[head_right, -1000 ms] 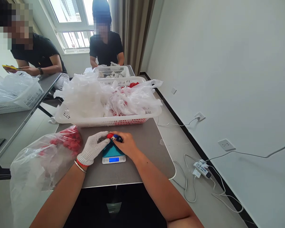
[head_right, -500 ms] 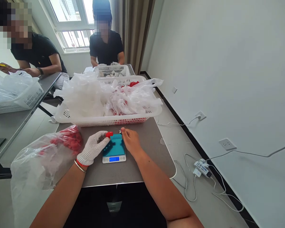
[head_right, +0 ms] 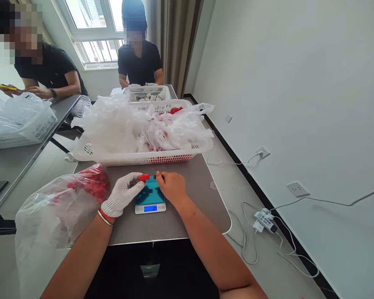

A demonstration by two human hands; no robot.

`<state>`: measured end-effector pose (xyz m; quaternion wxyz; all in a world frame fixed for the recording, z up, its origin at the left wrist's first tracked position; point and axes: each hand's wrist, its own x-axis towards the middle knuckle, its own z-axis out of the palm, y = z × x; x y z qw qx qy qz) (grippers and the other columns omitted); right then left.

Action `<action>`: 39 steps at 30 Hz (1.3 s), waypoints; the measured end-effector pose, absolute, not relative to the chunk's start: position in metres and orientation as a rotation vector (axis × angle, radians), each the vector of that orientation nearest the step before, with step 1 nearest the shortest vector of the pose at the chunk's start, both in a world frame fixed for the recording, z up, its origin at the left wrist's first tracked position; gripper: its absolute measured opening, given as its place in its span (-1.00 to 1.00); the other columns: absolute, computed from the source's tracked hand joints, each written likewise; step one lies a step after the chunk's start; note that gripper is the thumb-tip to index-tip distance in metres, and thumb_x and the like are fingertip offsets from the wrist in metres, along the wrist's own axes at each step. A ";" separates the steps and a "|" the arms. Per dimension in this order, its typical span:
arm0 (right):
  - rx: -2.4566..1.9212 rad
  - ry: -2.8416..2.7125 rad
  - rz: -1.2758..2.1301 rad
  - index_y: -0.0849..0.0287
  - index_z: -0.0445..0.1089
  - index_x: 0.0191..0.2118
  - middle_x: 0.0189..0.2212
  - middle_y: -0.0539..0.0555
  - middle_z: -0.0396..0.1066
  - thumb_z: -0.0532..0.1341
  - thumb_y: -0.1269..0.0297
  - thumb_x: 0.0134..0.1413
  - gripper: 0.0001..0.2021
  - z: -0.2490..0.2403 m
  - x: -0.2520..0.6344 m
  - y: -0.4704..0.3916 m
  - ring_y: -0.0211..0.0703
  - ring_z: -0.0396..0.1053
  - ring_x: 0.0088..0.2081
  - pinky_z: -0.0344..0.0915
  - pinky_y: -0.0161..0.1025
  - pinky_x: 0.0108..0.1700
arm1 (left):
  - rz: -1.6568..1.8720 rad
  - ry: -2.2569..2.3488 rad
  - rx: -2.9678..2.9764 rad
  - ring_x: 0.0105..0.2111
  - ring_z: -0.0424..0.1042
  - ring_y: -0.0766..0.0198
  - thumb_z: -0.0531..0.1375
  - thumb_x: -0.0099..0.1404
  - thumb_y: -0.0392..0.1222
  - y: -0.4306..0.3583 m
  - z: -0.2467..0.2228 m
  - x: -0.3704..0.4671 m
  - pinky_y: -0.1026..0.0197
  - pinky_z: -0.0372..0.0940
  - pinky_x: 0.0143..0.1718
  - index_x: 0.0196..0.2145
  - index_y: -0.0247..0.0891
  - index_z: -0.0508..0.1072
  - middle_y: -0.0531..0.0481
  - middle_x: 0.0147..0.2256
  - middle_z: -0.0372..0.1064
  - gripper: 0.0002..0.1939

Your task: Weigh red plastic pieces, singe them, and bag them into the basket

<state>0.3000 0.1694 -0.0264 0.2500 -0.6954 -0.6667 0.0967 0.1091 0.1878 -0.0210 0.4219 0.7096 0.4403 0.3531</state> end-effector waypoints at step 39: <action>-1.295 -1.726 0.385 0.14 0.33 -0.52 -0.67 -0.05 0.31 0.19 -0.01 0.16 -0.64 -0.034 0.305 0.170 -0.29 0.22 -0.61 0.11 -0.31 -0.50 | 0.841 1.512 2.067 -0.38 0.48 0.22 0.22 0.21 -0.09 0.195 -0.026 0.106 0.18 0.35 -0.28 -0.22 -0.24 0.50 0.01 -0.37 0.52 -0.78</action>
